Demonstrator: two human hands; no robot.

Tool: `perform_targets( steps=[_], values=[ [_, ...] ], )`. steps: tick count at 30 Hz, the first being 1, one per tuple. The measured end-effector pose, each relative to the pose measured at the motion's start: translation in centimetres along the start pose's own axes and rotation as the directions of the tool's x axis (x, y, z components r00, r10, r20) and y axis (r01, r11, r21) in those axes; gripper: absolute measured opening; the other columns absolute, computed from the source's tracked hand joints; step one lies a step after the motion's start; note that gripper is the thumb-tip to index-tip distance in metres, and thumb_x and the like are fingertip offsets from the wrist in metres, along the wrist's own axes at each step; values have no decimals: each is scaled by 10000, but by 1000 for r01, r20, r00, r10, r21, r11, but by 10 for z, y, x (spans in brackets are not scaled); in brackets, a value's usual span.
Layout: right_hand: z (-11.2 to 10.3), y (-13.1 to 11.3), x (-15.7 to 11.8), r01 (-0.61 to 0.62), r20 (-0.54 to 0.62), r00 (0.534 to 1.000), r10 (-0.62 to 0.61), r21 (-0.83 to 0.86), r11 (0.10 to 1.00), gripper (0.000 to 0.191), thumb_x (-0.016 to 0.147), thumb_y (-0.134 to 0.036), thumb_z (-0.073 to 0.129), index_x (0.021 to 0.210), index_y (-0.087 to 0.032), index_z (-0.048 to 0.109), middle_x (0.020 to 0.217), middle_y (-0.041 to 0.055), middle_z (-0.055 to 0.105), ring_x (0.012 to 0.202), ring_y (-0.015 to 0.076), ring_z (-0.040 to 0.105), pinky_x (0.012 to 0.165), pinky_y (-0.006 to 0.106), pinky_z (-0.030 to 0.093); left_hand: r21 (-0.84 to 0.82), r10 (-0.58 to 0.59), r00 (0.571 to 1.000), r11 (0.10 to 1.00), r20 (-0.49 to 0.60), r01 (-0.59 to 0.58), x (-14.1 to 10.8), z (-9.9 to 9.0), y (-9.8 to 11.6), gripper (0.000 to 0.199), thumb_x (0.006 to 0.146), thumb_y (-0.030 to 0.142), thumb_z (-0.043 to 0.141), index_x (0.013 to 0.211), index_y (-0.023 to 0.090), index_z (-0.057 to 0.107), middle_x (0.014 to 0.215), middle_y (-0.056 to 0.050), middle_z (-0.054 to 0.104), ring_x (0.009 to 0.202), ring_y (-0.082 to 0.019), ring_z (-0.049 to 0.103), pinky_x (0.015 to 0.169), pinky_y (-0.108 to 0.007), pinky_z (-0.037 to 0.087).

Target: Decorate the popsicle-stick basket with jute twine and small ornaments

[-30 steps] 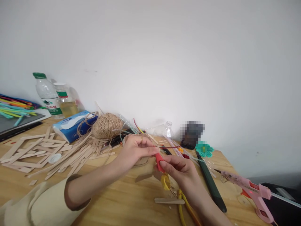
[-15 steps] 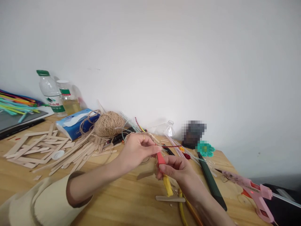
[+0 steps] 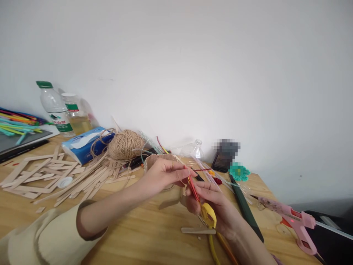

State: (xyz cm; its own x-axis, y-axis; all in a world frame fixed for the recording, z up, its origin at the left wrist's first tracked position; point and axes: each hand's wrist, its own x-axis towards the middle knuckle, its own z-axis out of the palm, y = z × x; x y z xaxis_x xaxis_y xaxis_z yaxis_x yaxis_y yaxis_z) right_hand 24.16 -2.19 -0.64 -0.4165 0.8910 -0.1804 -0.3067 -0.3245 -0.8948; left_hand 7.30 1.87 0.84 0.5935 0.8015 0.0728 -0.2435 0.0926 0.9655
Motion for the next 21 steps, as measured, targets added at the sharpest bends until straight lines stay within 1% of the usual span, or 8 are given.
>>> perform_targets(
  steps=[3,6,9,12,15,17,20,21],
  values=[
    [0,-2,0,-10,20,1000,10,-30,999,395,765,-505,647,811,-122,728,533,25,632,506,103,536,507,204,350,61,14,998,998,-58,-10,1,-1,-1,269,742,403,680,735,136,714,605,-6,646,637,-143,613,688,-269,484],
    [1,-5,-4,34,55,998,-28,-103,994,486,815,-574,554,961,-133,698,699,67,706,633,146,622,610,240,426,98,48,991,995,-127,-36,3,-3,-3,250,755,368,678,653,141,705,577,8,618,592,-116,565,641,-235,457],
    [1,-7,-8,114,33,993,-110,-196,974,406,823,-506,590,1060,-181,647,845,58,713,663,160,651,642,273,462,91,69,977,995,-202,-51,4,-5,-2,221,736,349,693,641,149,702,653,-5,657,639,-117,577,667,-232,465],
    [0,-9,-11,158,-20,985,-169,-271,950,298,811,-375,627,1057,-207,640,887,32,693,675,155,655,634,269,474,58,77,964,996,-254,-64,4,-6,0,235,716,381,707,664,152,708,695,-17,684,673,-126,598,695,-247,488],
    [2,-9,-12,158,-94,975,-203,-351,923,265,774,-300,656,1022,-206,654,764,11,685,678,145,631,637,252,473,32,84,953,996,-290,-78,4,-6,0,258,691,410,728,687,152,718,717,-25,700,693,-133,611,715,-257,502],
    [4,-9,-11,162,-137,963,-234,-401,902,264,734,-281,703,987,-217,665,753,0,674,678,133,604,635,239,473,20,84,948,996,-306,-82,4,-6,0,271,676,419,740,691,149,721,723,-30,706,701,-140,618,724,-266,506],
    [6,-8,-11,194,-180,937,-299,-444,875,284,669,-305,762,927,-218,680,857,8,653,702,135,564,612,242,475,8,87,949,996,-303,-88,4,-6,-1,283,659,424,753,691,145,721,726,-35,710,697,-145,624,727,-273,508],
    [6,-8,-11,199,-196,928,-317,-461,865,279,663,-317,766,910,-215,685,849,7,645,691,133,549,598,242,468,4,89,952,996,-291,-92,4,-6,-1,283,660,423,753,694,144,721,730,-36,712,698,-145,627,727,-272,509]
  ],
)
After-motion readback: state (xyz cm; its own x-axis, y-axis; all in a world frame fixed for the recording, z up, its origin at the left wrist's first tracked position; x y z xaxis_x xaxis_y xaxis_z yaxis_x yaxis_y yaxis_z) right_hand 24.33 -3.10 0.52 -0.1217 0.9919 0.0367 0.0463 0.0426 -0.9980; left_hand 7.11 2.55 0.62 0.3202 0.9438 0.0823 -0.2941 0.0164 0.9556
